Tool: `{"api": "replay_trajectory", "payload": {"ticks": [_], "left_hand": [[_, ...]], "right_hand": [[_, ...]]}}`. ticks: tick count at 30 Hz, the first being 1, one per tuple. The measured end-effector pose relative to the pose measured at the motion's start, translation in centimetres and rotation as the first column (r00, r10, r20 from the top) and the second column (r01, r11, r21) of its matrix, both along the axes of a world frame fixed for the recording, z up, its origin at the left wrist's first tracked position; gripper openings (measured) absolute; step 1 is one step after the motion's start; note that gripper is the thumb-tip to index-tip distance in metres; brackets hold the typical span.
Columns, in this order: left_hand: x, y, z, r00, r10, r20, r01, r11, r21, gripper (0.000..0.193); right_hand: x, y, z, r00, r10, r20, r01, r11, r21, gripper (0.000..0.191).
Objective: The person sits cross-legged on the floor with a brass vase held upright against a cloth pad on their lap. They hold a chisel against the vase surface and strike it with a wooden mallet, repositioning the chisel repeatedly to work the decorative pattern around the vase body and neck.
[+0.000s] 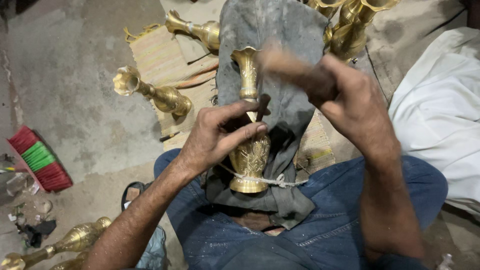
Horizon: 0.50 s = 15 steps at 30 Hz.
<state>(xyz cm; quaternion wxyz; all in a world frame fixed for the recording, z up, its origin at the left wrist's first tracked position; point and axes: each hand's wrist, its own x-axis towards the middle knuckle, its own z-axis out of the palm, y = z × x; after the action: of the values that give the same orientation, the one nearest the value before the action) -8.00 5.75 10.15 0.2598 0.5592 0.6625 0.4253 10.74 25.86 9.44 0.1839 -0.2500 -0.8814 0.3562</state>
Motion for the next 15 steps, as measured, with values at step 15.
{"api": "replay_trajectory", "payload": {"ticks": [15], "left_hand": [[0.12, 0.14, 0.02, 0.997, 0.063, -0.041, -0.065, 0.996, -0.055, 0.035]], "right_hand": [[-0.12, 0.29, -0.76, 0.995, 0.081, -0.053, -0.091, 0.967, -0.239, 0.031]]}}
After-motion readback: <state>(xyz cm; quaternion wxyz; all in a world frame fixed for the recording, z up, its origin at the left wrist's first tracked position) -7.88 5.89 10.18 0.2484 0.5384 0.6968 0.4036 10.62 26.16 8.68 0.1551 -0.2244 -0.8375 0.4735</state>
